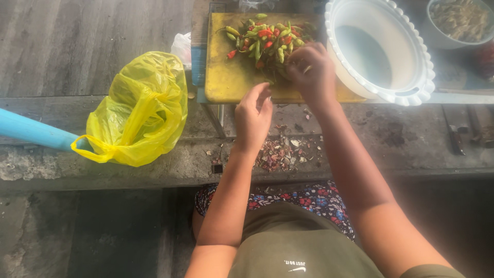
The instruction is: The person empties a bag of chopped ingredients onto a cutting board, transfers chili peppers from a bowl to the board, and removes the stems from the peppers by hand.
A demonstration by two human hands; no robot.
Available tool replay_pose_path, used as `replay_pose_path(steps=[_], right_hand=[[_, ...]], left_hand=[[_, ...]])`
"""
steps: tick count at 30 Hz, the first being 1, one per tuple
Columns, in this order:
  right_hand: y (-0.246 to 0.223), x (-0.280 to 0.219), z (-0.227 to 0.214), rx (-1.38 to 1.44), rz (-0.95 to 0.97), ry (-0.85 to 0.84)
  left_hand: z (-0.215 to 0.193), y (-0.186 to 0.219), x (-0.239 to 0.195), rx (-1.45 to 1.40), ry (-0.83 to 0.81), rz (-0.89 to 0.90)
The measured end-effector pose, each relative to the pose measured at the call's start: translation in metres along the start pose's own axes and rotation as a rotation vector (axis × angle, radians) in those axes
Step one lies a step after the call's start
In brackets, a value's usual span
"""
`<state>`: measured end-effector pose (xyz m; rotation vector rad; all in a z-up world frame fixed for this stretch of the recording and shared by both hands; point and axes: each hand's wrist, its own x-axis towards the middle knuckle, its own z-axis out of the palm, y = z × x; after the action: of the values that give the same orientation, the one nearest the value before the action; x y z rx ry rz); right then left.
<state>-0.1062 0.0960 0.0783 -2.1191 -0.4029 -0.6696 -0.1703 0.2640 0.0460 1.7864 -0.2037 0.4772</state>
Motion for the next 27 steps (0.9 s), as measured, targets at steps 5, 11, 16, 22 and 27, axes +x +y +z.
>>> replay_pose_path(steps=[5, 11, 16, 22, 27], right_hand=[[-0.043, -0.014, -0.037, 0.598, 0.466, -0.058], [-0.051, -0.041, -0.056, 0.59, 0.409, 0.001], [-0.046, -0.06, -0.067, 0.737, 0.407, -0.039], [-0.04, -0.068, -0.079, 1.078, 0.511, -0.062], [-0.024, -0.041, -0.112, 0.313, 0.213, 0.287]], left_hand=[[0.015, 0.019, 0.009, -0.239, -0.155, -0.109], [0.021, 0.039, -0.001, -0.3, -0.192, -0.015], [0.023, 0.035, -0.007, -0.235, -0.233, -0.077], [0.029, 0.022, -0.017, -1.241, -0.385, -0.738], [0.024, 0.016, -0.032, -0.369, -0.579, -0.576]])
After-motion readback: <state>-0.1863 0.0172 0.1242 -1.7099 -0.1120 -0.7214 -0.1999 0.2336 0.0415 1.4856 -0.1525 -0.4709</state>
